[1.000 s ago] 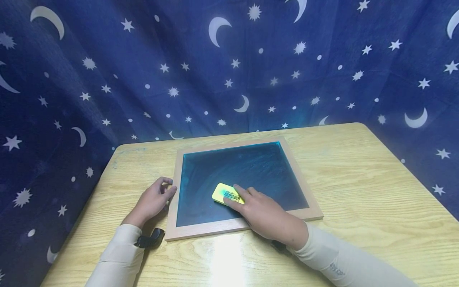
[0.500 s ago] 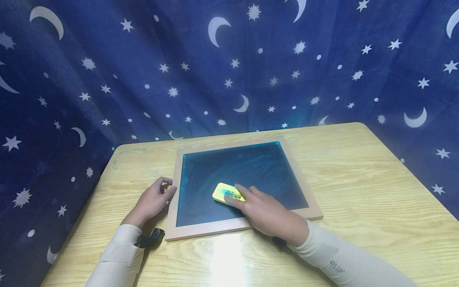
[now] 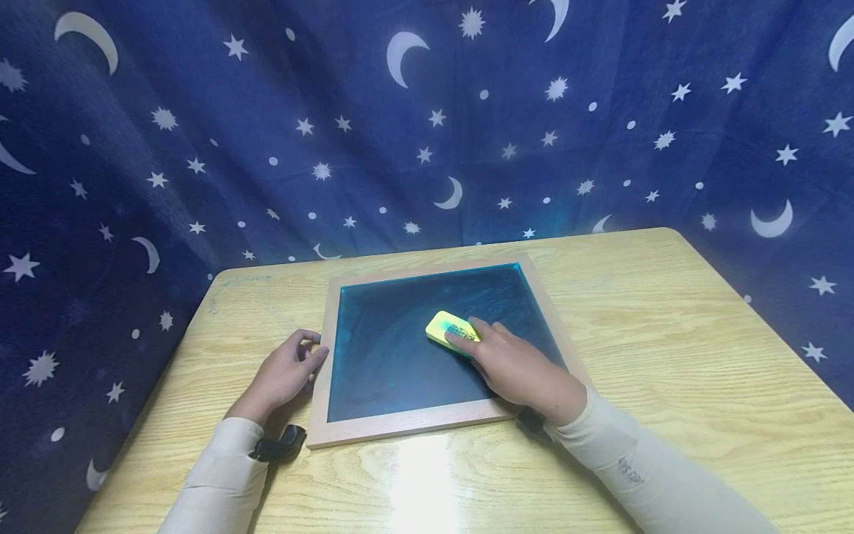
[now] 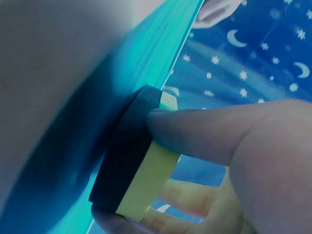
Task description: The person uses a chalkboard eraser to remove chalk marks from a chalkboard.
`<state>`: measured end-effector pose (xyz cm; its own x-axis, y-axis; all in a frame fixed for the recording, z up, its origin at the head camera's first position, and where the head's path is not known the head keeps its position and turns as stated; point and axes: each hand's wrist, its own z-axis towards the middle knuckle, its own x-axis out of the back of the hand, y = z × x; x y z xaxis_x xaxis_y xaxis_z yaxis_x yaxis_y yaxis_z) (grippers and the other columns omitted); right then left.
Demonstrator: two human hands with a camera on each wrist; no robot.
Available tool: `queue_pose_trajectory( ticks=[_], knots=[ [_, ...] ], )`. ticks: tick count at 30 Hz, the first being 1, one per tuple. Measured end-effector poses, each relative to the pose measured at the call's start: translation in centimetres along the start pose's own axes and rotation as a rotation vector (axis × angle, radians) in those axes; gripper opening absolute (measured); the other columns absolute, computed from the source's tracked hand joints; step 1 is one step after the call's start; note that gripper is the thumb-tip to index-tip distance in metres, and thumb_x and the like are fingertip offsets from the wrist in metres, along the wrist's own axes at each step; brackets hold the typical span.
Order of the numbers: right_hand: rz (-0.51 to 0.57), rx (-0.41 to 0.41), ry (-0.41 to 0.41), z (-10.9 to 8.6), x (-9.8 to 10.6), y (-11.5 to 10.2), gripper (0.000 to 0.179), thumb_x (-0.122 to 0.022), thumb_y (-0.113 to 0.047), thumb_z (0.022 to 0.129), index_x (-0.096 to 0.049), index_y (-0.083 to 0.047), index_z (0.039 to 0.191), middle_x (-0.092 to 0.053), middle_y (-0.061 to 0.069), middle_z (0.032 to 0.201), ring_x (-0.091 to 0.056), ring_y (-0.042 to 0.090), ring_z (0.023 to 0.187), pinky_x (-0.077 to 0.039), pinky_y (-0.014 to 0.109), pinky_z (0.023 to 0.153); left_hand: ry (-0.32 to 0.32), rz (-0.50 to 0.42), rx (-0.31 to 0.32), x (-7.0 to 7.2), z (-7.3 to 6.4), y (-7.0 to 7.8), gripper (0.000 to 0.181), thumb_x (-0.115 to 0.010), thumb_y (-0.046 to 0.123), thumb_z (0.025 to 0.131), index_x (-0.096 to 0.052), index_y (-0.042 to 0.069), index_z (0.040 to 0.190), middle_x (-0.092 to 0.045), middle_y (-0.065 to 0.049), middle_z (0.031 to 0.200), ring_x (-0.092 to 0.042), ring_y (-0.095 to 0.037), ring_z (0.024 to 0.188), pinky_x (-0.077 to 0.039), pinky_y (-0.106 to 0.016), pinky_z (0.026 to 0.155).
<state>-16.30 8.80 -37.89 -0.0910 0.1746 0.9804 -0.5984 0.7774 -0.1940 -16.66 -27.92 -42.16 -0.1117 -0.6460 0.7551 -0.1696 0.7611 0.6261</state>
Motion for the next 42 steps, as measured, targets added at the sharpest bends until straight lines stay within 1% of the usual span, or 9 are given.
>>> queue_pose_trajectory(
  ticks=[5,10,16,22,30,33,38,40,42],
  knots=[
    [-0.005,-0.054,0.023,0.3,0.3,1.3,0.054,-0.062,-0.004,0.097,-0.052,-0.022,0.146,-0.051,0.028,0.142,-0.058,0.044,0.118,-0.054,0.052,0.091,-0.006,-0.009,0.003,0.0,-0.1,0.0,0.051,-0.050,0.045,0.104,-0.046,0.008,0.138,-0.063,-0.014,0.105,-0.061,-0.020,0.082,-0.049,-0.030,0.062],
    [-0.003,-0.097,0.021,0.3,0.6,1.8,0.054,-0.062,-0.004,0.097,-0.053,-0.022,0.146,-0.052,0.030,0.140,-0.060,0.043,0.116,-0.053,0.052,0.093,-0.003,-0.015,-0.002,0.0,-0.1,0.0,0.052,-0.050,0.045,0.104,-0.046,0.007,0.139,-0.064,-0.013,0.103,-0.061,-0.019,0.081,-0.050,-0.030,0.062],
    [-0.007,-0.101,0.015,0.2,0.8,1.7,0.054,-0.063,-0.004,0.096,-0.052,-0.022,0.146,-0.051,0.030,0.141,-0.060,0.044,0.116,-0.053,0.052,0.094,-0.001,-0.009,-0.003,0.0,0.0,0.0,0.051,-0.050,0.044,0.104,-0.046,0.007,0.139,-0.064,-0.014,0.104,-0.062,-0.020,0.082,-0.050,-0.030,0.063],
    [-0.017,-0.098,0.022,0.2,0.8,1.6,0.055,-0.065,-0.003,0.095,-0.053,-0.022,0.146,-0.051,0.031,0.140,-0.060,0.044,0.115,-0.054,0.052,0.091,0.002,0.001,-0.008,0.0,0.1,-0.1,0.052,-0.049,0.044,0.104,-0.046,0.007,0.139,-0.064,-0.015,0.107,-0.062,-0.020,0.084,-0.050,-0.030,0.065],
    [-0.011,-0.106,0.026,0.2,0.5,1.7,0.056,-0.063,-0.003,0.095,-0.051,-0.022,0.147,-0.052,0.030,0.140,-0.060,0.044,0.115,-0.055,0.052,0.089,-0.002,0.001,0.000,-0.1,0.0,0.0,0.051,-0.049,0.044,0.104,-0.047,0.008,0.138,-0.063,-0.015,0.107,-0.061,-0.022,0.084,-0.049,-0.030,0.065],
    [-0.001,-0.108,0.047,0.0,0.6,1.8,0.056,-0.062,-0.006,0.097,-0.049,-0.022,0.148,-0.050,0.030,0.142,-0.059,0.045,0.116,-0.054,0.053,0.091,-0.001,0.006,-0.002,0.0,0.0,0.1,0.051,-0.050,0.044,0.104,-0.047,0.008,0.139,-0.062,-0.014,0.104,-0.060,-0.021,0.082,-0.049,-0.031,0.063],
    [-0.003,-0.113,0.109,-0.6,1.0,2.1,0.054,-0.063,-0.009,0.097,-0.048,-0.021,0.148,-0.050,0.030,0.142,-0.059,0.045,0.116,-0.052,0.055,0.095,-0.002,0.009,-0.009,0.0,-0.1,0.2,0.051,-0.050,0.045,0.104,-0.047,0.008,0.138,-0.062,-0.013,0.103,-0.060,-0.020,0.082,-0.048,-0.031,0.063],
    [-0.010,-0.123,0.123,-1.0,1.3,2.4,0.054,-0.063,-0.010,0.097,-0.048,-0.021,0.148,-0.050,0.030,0.142,-0.059,0.046,0.116,-0.052,0.056,0.095,-0.001,0.013,-0.010,0.0,-0.1,0.2,0.050,-0.050,0.045,0.103,-0.047,0.008,0.138,-0.063,-0.015,0.105,-0.061,-0.021,0.084,-0.048,-0.031,0.065],
    [-0.019,-0.134,0.130,-1.5,1.6,2.8,0.055,-0.063,-0.009,0.097,-0.048,-0.020,0.148,-0.050,0.030,0.142,-0.058,0.046,0.117,-0.052,0.057,0.094,0.002,0.022,-0.011,0.0,-0.2,0.1,0.051,-0.050,0.046,0.103,-0.047,0.008,0.137,-0.064,-0.017,0.112,-0.062,-0.023,0.090,-0.050,-0.033,0.069]
  ],
)
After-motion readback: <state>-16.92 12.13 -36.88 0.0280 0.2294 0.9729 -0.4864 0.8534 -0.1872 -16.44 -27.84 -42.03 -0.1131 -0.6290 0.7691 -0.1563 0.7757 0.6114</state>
